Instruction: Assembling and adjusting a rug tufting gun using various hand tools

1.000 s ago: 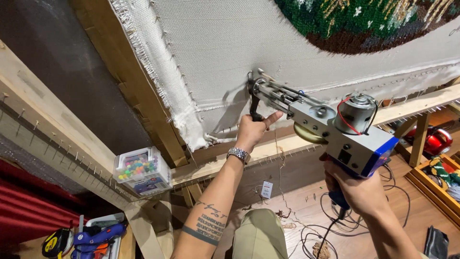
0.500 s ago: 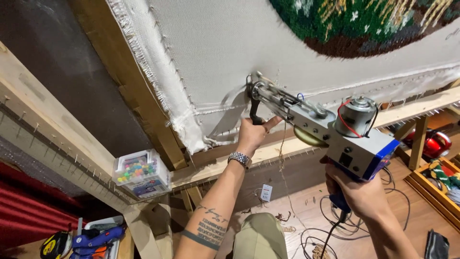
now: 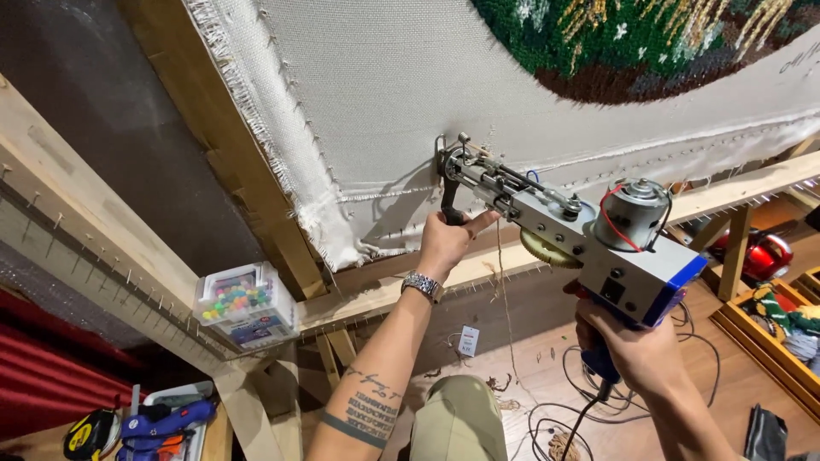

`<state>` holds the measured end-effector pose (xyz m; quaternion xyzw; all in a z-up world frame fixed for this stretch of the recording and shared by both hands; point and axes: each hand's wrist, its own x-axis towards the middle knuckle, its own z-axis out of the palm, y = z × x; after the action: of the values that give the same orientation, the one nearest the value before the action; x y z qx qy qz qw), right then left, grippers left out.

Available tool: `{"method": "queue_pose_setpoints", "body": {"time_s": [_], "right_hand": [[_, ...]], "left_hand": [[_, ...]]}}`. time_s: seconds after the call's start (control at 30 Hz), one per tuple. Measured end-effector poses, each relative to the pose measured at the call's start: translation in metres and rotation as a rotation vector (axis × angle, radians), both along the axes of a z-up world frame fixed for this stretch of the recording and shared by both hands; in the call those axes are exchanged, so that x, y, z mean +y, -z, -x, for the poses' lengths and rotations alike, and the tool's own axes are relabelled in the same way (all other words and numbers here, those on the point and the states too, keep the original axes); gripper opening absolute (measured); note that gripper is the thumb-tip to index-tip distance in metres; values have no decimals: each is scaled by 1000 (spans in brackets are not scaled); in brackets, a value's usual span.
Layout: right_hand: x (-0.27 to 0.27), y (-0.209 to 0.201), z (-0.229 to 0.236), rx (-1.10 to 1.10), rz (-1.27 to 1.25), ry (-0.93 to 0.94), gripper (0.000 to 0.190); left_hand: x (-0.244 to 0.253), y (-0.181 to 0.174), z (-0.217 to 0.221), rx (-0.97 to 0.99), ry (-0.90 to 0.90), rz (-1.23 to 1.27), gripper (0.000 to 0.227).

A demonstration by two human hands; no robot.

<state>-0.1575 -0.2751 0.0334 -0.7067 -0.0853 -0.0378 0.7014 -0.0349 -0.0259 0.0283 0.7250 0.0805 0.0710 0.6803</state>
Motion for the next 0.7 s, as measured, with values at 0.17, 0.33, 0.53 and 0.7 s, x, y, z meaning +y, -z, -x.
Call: {"method": "queue_pose_setpoints", "body": {"time_s": [0.17,0.33,0.53,0.7], "right_hand": [[0,1,6,-25,-57,-22,23],[1,-1,9,-18,-81,-6,23],[-14,12,10,-18,-91,-77,28],[-14,1,31,85,-90,82,32]], "left_hand": [[-3,4,3,5,16,55,58],[-5,-6,13,32,50,128,59],[-8,0,19,37,73,119,45],[-20,4,21,67,22,-13,53]]}}
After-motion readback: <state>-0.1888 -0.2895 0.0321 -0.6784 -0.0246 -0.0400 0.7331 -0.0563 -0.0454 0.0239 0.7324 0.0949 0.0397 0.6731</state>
